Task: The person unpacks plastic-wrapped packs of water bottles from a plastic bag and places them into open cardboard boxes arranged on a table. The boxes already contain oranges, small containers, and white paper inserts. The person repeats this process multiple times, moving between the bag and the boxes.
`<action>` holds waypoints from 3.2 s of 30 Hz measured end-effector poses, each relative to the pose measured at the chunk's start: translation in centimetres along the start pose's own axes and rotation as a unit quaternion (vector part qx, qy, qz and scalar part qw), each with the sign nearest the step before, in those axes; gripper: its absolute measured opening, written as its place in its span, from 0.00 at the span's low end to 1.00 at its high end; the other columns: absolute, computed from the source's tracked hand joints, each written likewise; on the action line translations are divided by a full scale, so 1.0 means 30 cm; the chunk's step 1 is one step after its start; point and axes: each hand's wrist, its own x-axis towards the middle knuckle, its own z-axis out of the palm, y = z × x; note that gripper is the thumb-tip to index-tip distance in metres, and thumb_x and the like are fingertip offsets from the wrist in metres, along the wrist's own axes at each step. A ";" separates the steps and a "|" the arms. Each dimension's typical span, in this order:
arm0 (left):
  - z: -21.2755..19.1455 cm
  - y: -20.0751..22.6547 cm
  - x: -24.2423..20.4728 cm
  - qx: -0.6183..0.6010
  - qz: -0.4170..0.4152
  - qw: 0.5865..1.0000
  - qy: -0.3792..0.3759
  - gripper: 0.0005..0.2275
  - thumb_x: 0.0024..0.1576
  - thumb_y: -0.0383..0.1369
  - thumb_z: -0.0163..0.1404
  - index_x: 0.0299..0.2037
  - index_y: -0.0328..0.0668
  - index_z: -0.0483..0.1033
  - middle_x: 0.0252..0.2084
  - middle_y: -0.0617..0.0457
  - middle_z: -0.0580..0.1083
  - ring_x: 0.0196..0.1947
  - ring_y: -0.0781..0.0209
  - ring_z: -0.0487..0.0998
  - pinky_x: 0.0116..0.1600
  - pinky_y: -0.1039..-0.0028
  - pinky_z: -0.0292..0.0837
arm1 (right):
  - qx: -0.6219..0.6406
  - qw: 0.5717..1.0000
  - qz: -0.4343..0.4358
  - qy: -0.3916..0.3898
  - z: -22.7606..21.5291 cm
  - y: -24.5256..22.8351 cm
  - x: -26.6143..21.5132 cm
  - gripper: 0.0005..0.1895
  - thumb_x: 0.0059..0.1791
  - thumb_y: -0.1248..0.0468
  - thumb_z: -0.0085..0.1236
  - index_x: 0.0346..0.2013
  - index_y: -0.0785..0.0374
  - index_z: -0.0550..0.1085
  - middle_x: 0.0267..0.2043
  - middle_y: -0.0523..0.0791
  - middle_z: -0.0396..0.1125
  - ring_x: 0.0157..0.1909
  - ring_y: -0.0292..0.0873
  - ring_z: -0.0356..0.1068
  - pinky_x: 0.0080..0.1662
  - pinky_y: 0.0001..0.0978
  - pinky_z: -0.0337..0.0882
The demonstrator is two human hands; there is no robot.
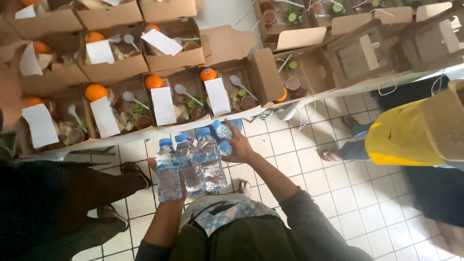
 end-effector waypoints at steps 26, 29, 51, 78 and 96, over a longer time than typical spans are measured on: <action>0.272 -0.312 -0.097 -0.043 0.041 0.998 0.013 0.41 0.50 0.74 0.39 0.63 0.51 0.67 0.65 0.38 0.70 0.65 0.42 0.70 0.68 0.52 0.67 | 0.041 0.999 -0.020 0.025 -0.279 0.324 -0.198 0.25 0.35 0.51 0.74 0.43 0.52 0.79 0.77 0.59 0.44 0.73 0.67 0.54 0.65 0.50 0.66; 0.252 -0.364 -0.109 -0.081 0.058 0.995 -0.004 0.41 0.50 0.73 0.41 0.64 0.52 0.66 0.67 0.40 0.68 0.66 0.44 0.69 0.69 0.52 0.66 | 0.453 0.878 0.144 -0.047 -0.273 0.339 -0.309 0.55 0.39 0.54 0.74 0.74 0.49 0.52 0.58 0.59 0.65 0.64 0.63 0.66 0.65 0.53 0.69; 0.042 -0.656 -0.388 -0.230 0.089 0.968 -0.045 0.44 0.53 0.70 0.47 0.68 0.38 0.63 0.68 0.38 0.66 0.63 0.44 0.71 0.65 0.55 0.70 | 0.799 0.576 0.094 -0.145 -0.482 -0.023 -0.591 0.37 0.47 0.42 0.63 0.63 0.61 0.69 0.72 0.60 0.55 0.72 0.61 0.58 0.68 0.57 0.62; -0.207 -0.932 -1.508 -0.269 0.098 0.957 -0.039 0.41 0.53 0.68 0.49 0.65 0.43 0.68 0.68 0.40 0.66 0.63 0.43 0.70 0.63 0.50 0.69 | 0.645 0.624 0.232 -0.375 -0.440 -0.514 -1.396 0.39 0.43 0.42 0.62 0.61 0.60 0.64 0.63 0.54 0.61 0.65 0.58 0.64 0.63 0.58 0.66; -0.143 -0.988 -1.453 -0.290 0.171 0.938 -0.082 0.47 0.54 0.69 0.50 0.71 0.36 0.60 0.71 0.40 0.63 0.67 0.44 0.68 0.69 0.53 0.64 | 0.767 0.544 0.143 -0.308 -0.495 -0.491 -1.366 0.31 0.48 0.50 0.58 0.60 0.63 0.65 0.58 0.53 0.64 0.60 0.54 0.68 0.61 0.55 0.69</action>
